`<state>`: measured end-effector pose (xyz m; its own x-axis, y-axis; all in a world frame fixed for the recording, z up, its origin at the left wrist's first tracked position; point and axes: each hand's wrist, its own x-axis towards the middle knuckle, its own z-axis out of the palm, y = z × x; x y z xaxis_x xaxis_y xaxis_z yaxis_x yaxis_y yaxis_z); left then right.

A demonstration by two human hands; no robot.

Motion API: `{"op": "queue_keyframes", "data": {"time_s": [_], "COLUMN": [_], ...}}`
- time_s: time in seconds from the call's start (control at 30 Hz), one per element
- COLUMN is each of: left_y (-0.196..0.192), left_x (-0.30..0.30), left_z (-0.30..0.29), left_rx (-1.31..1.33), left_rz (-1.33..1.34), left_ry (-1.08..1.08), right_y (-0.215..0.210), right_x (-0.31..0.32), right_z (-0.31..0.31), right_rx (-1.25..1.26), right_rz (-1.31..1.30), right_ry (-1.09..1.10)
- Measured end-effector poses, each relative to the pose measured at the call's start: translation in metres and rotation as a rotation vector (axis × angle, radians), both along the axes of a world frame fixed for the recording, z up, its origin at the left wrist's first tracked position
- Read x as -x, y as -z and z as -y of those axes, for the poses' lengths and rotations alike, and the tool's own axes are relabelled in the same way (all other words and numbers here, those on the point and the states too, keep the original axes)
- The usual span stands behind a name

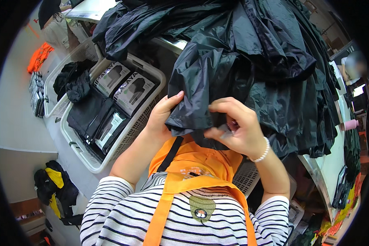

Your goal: The person repeatedly picks up black fabric pieces from a pile, uses a small tool to trim loose threads or edges, and places the items back on the pile. The process is repeated for multiple pieces throughout the clip.

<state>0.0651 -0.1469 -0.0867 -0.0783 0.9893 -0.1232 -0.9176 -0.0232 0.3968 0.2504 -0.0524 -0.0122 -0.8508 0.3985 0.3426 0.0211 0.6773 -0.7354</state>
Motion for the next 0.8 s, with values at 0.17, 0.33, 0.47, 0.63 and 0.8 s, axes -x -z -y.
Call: {"op": "queue_keyframes", "data": {"time_s": [0.17, 0.33, 0.47, 0.63, 0.8], "left_y": [0.022, 0.024, -0.03, -0.065, -0.058], "left_x": [0.001, -0.002, 0.006, -0.019, -0.029], "left_z": [0.004, 0.01, 0.015, -0.026, -0.048], "left_rx": [0.014, 0.083, -0.361, -0.481, -0.236], "left_rz": [-0.012, -0.994, -1.88, -1.93, -1.376], "left_ry": [0.039, -0.462, -0.826, -0.37, -0.496], "right_y": [0.025, 0.003, -0.02, -0.018, -0.006], "right_x": [-0.007, -0.02, -0.019, -0.015, -0.036], "right_z": [-0.002, 0.005, -0.009, -0.016, 0.005], "right_rx": [0.036, 0.225, 0.216, 0.432, 0.094], "right_rz": [-0.141, -0.134, 0.073, -0.066, -0.185], "right_ry": [-0.018, 0.169, 0.054, 0.059, 0.441]}}
